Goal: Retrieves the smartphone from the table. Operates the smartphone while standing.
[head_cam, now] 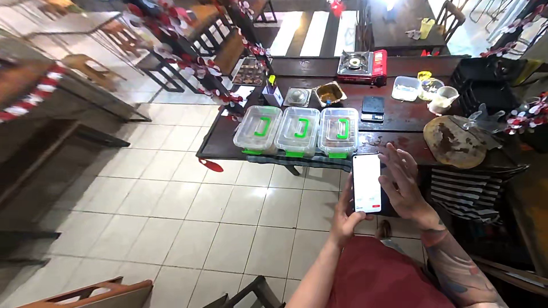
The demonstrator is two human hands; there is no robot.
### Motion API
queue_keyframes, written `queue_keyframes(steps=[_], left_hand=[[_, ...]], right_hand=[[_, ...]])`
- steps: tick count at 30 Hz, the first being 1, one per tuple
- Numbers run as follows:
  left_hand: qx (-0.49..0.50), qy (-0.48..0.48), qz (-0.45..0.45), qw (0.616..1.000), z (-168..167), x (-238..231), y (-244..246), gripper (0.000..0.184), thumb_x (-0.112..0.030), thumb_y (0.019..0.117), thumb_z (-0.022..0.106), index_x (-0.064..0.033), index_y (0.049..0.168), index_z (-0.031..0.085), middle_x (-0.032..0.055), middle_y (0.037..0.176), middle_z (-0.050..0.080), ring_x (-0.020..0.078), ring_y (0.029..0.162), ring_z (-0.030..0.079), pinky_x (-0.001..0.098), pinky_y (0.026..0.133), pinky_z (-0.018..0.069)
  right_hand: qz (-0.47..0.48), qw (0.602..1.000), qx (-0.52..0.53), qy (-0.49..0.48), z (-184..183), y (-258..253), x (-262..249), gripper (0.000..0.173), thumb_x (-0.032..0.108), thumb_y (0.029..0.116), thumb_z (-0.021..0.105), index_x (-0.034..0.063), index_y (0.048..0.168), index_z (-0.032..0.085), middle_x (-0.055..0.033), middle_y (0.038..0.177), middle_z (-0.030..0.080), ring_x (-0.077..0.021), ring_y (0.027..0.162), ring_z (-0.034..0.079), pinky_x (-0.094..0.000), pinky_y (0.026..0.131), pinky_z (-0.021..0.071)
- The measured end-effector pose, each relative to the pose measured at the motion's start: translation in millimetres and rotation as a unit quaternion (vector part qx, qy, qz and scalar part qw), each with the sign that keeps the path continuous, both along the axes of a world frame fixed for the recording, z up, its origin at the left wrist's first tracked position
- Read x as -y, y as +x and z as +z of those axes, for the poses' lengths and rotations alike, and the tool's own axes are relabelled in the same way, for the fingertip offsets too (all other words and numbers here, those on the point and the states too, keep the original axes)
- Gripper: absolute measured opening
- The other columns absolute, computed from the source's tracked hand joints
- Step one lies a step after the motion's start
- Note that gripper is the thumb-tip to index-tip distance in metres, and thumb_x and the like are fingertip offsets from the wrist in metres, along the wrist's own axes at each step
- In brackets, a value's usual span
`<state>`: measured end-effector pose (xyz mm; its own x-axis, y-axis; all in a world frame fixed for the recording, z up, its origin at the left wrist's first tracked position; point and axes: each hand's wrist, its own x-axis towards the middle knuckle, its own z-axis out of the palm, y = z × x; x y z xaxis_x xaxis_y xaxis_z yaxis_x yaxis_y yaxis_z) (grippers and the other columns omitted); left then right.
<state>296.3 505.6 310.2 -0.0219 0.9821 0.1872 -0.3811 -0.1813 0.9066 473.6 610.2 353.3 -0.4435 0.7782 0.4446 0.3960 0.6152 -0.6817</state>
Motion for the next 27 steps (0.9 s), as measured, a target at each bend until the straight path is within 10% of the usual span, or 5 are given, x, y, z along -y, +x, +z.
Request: queue_keyframes(steps=[3,7,10,27], left_hand=[[0.009,-0.005,0.028,1.0,-3,-1,1,0.098,-0.027,0.0886,0.07,-0.0058,0.164,0.011,0.0236,0.146,0.052,0.036,0.106,0.07,0.0491,0.066,0.0652],[0.019,-0.015,0.075,0.997,-4,-2,3,0.078,-0.016,0.0913,0.062,-0.0117,0.161,0.026,0.021,0.13,0.064,0.0337,0.092,0.074,0.0465,0.057,0.0643],[0.003,-0.018,0.088,0.996,-3,-1,5,0.073,-0.017,0.0936,0.059,-0.0157,0.16,0.029,0.0182,0.126,0.066,0.031,0.086,0.074,0.0443,0.053,0.0634],[-0.007,-0.03,0.09,0.995,-3,-4,10,0.067,-0.005,0.0993,0.053,-0.0167,0.161,0.03,0.0204,0.123,0.067,0.0332,0.085,0.074,0.0452,0.054,0.0643]], right_hand=[[0.091,0.969,-0.122,-0.193,-11,5,7,0.064,0.032,0.1025,0.053,0.0248,0.162,0.03,-0.0004,0.165,0.034,-0.0224,0.146,0.042,-0.0475,0.114,0.047],[0.184,0.901,-0.217,-0.327,-25,4,24,0.079,0.009,0.0962,0.056,0.0179,0.164,0.017,-0.0153,0.151,0.051,-0.0303,0.131,0.059,-0.0473,0.107,0.0542],[0.17,0.891,-0.234,-0.35,-27,3,34,0.08,0.004,0.0958,0.054,0.0221,0.164,0.016,-0.0163,0.142,0.058,-0.0315,0.11,0.07,-0.0452,0.08,0.0652],[0.129,0.897,-0.231,-0.355,-29,3,33,0.071,0.004,0.1,0.053,0.0243,0.162,0.023,-0.0129,0.139,0.061,-0.0309,0.1,0.073,-0.0433,0.069,0.0667]])
